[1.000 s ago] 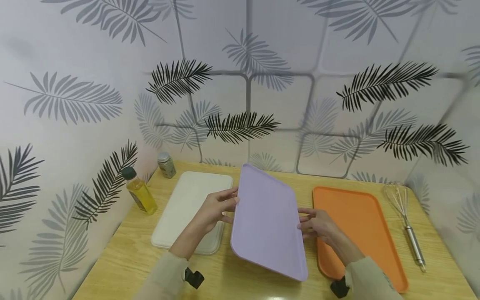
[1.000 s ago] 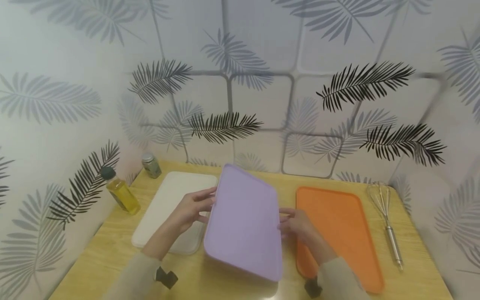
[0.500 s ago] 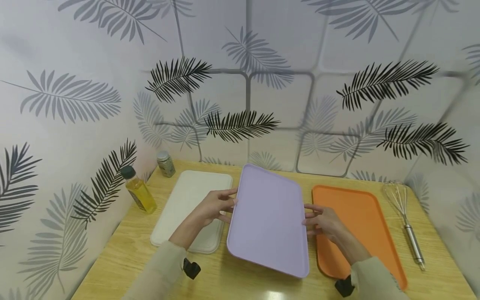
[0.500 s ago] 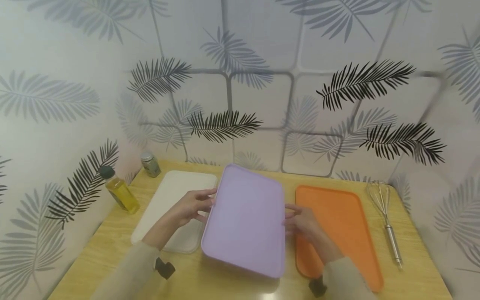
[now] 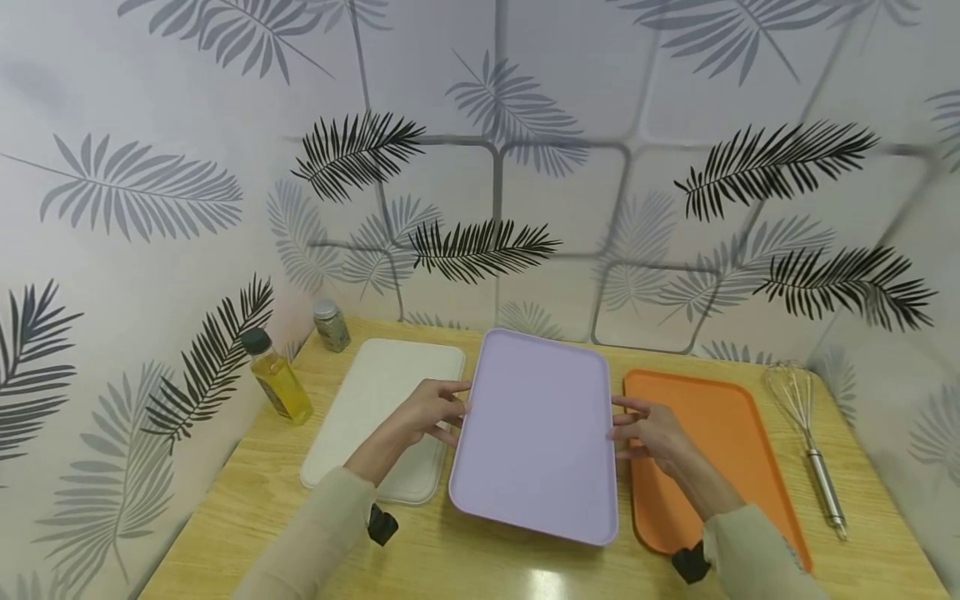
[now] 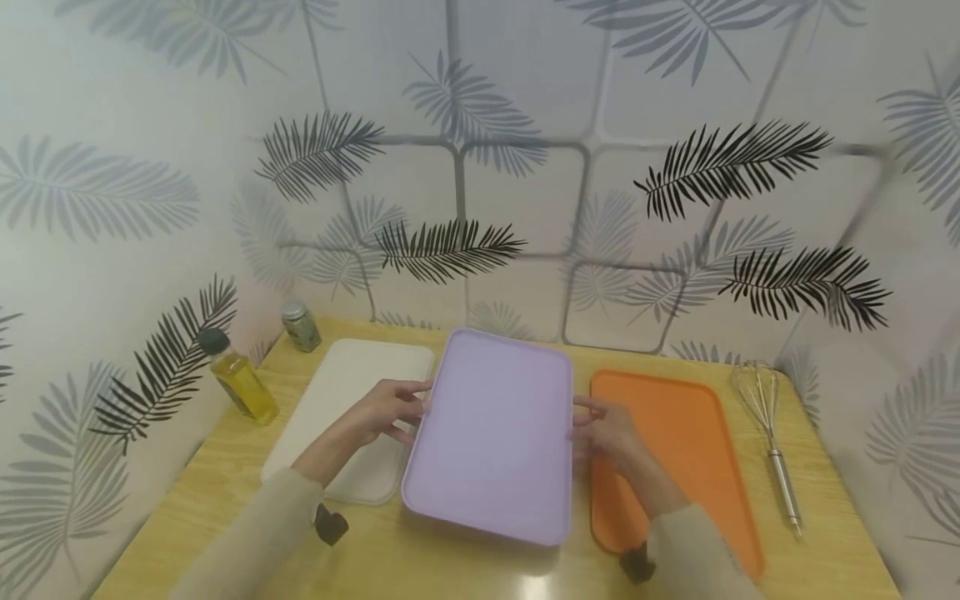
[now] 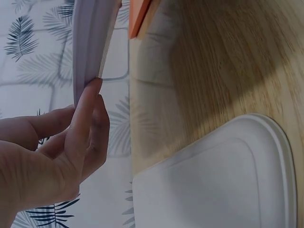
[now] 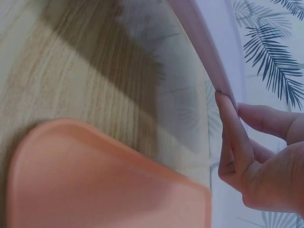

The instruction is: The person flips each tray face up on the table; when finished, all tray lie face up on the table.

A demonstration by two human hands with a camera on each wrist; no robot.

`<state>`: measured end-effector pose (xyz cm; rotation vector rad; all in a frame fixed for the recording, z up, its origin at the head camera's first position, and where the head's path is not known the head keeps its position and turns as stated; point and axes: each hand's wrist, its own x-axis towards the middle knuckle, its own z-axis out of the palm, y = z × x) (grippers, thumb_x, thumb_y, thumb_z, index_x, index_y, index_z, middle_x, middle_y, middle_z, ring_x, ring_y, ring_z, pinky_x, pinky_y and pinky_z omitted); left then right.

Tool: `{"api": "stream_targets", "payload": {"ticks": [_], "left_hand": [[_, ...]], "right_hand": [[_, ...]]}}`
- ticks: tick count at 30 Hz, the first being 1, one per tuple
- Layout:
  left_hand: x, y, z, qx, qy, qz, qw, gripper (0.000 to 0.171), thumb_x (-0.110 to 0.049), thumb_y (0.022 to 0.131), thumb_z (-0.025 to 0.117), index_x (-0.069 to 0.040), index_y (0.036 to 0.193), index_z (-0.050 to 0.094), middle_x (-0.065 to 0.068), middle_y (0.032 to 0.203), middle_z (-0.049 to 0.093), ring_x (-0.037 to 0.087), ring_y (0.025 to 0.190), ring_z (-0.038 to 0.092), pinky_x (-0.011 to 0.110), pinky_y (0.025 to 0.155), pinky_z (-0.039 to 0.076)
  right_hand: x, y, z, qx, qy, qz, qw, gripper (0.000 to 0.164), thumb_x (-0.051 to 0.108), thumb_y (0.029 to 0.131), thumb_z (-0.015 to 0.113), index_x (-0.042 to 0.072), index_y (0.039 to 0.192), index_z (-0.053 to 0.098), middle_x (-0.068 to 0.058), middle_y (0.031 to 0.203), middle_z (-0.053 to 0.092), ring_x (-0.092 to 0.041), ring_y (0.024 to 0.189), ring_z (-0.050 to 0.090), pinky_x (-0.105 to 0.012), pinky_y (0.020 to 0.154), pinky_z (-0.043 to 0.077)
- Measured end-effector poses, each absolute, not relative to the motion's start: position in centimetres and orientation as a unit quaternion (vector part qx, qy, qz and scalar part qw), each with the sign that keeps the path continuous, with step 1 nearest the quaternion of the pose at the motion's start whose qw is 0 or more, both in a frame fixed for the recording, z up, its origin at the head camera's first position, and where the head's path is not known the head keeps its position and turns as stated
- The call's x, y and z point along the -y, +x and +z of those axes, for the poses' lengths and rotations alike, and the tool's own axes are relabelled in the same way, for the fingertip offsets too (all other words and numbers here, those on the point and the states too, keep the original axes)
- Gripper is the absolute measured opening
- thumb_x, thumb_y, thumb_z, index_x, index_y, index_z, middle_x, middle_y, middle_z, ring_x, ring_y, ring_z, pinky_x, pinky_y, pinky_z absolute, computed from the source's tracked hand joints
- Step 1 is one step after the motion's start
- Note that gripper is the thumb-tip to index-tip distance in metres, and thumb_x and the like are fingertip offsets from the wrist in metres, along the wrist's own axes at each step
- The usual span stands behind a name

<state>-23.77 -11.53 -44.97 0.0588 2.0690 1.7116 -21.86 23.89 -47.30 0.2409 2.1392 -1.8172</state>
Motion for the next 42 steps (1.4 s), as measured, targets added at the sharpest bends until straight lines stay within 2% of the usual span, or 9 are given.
{"api": "stream_targets", "payload": {"ticks": [10, 21, 27, 34, 38, 42], "left_hand": [[11.3, -24.3, -45.4, -0.769, 0.026, 0.599, 0.222, 0.053, 0.003, 0.09, 0.058, 0.003, 0.142, 0.043, 0.019, 0.095, 0.061, 0.025, 0.076, 0.068, 0.039, 0.058, 0.059], [10.9, -25.0, -46.7, -0.783, 0.043, 0.57, 0.245, 0.058, 0.01, 0.085, 0.055, 0.005, 0.141, 0.042, 0.017, 0.086, 0.064, 0.024, 0.071, 0.068, 0.038, 0.06, 0.059], [10.3, -25.5, -48.0, -0.794, 0.02, 0.556, 0.245, 0.059, 0.015, 0.083, 0.055, 0.003, 0.14, 0.046, 0.018, 0.079, 0.065, 0.021, 0.063, 0.065, 0.04, 0.059, 0.059], [9.9, -25.6, -49.1, -0.803, 0.014, 0.549, 0.233, 0.056, 0.016, 0.083, 0.054, 0.006, 0.138, 0.046, 0.014, 0.063, 0.062, 0.019, 0.051, 0.063, 0.041, 0.055, 0.058], [9.6, -25.5, -49.3, -0.805, 0.009, 0.547, 0.23, 0.056, 0.018, 0.083, 0.053, 0.009, 0.138, 0.044, 0.017, 0.064, 0.063, 0.021, 0.054, 0.066, 0.041, 0.056, 0.058], [9.3, -25.4, -49.5, -0.814, -0.006, 0.533, 0.232, 0.057, 0.018, 0.082, 0.054, 0.007, 0.137, 0.046, 0.018, 0.068, 0.066, 0.021, 0.055, 0.065, 0.041, 0.058, 0.059]], "right_hand": [[-23.8, -22.4, -46.8, -0.752, 0.083, -0.635, 0.155, 0.065, -0.007, 0.084, 0.067, -0.004, 0.143, 0.04, -0.017, 0.105, 0.064, -0.021, 0.079, 0.067, -0.039, 0.064, 0.06], [-23.9, -23.1, -47.5, -0.754, 0.097, -0.632, 0.153, 0.064, -0.009, 0.082, 0.067, -0.003, 0.142, 0.043, -0.016, 0.103, 0.062, -0.022, 0.079, 0.066, -0.039, 0.065, 0.06], [-23.8, -23.2, -48.3, -0.763, 0.104, -0.619, 0.153, 0.064, -0.009, 0.081, 0.067, -0.005, 0.14, 0.044, -0.02, 0.109, 0.062, -0.02, 0.077, 0.066, -0.041, 0.067, 0.059], [-23.7, -23.4, -49.0, -0.77, 0.117, -0.609, 0.15, 0.061, -0.009, 0.081, 0.067, -0.006, 0.138, 0.046, -0.027, 0.115, 0.059, -0.022, 0.076, 0.066, -0.042, 0.067, 0.059], [-23.5, -23.4, -49.4, -0.774, 0.114, -0.604, 0.149, 0.06, -0.01, 0.08, 0.066, -0.01, 0.137, 0.045, -0.033, 0.119, 0.056, -0.022, 0.072, 0.067, -0.04, 0.064, 0.059], [-23.3, -23.5, -49.8, -0.778, 0.118, -0.598, 0.148, 0.059, -0.01, 0.081, 0.065, -0.011, 0.136, 0.045, -0.034, 0.12, 0.056, -0.021, 0.07, 0.067, -0.04, 0.063, 0.059]]}}
